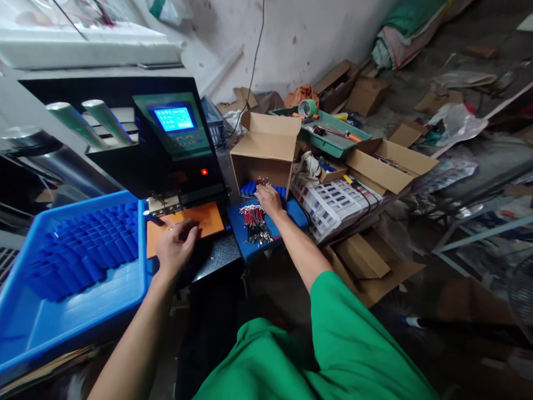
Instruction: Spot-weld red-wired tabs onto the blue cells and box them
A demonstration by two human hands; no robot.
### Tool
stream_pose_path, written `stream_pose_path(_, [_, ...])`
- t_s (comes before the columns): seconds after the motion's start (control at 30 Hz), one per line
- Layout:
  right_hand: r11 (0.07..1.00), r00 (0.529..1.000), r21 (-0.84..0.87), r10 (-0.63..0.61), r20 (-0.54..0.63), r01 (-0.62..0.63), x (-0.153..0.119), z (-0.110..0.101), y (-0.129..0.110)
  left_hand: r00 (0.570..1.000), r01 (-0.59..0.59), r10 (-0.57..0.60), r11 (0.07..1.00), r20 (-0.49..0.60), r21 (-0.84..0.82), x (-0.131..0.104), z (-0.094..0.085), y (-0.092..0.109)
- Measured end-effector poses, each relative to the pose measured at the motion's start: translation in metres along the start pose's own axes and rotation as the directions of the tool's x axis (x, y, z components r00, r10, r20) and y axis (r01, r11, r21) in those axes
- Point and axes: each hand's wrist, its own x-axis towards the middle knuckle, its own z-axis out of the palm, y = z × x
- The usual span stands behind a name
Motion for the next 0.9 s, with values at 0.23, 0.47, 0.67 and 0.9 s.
stream_pose_path(0.23, [0.995, 0.973, 0.093, 0.065, -0.222, -0.046, -0.013, -0.017, 0.006, 0.999, -0.022, 0.023, 0.999, -0.025, 0.023, 0.000, 0.000, 0.003])
stream_pose_path(0.47, [0.997, 0.997, 0.066, -0.035, -0.071, 0.039, 0.007, -0.002, -0.003, 0.998, -0.053, 0.054, 0.998, -0.041, 0.020, -0.001, 0.001, 0.000])
stream_pose_path(0.67, [1.000, 0.997, 0.009, -0.001, 0.074, 0.000, 0.005, 0.010, 0.006, 0.997, -0.070, 0.071, 0.997, -0.044, 0.017, -0.002, 0.003, -0.001])
stream_pose_path(0.9, [0.999, 0.988, -0.042, 0.018, 0.156, -0.012, 0.015, -0.001, 0.007, 0.998, -0.057, 0.059, 0.997, -0.036, 0.052, -0.002, 0.006, 0.000])
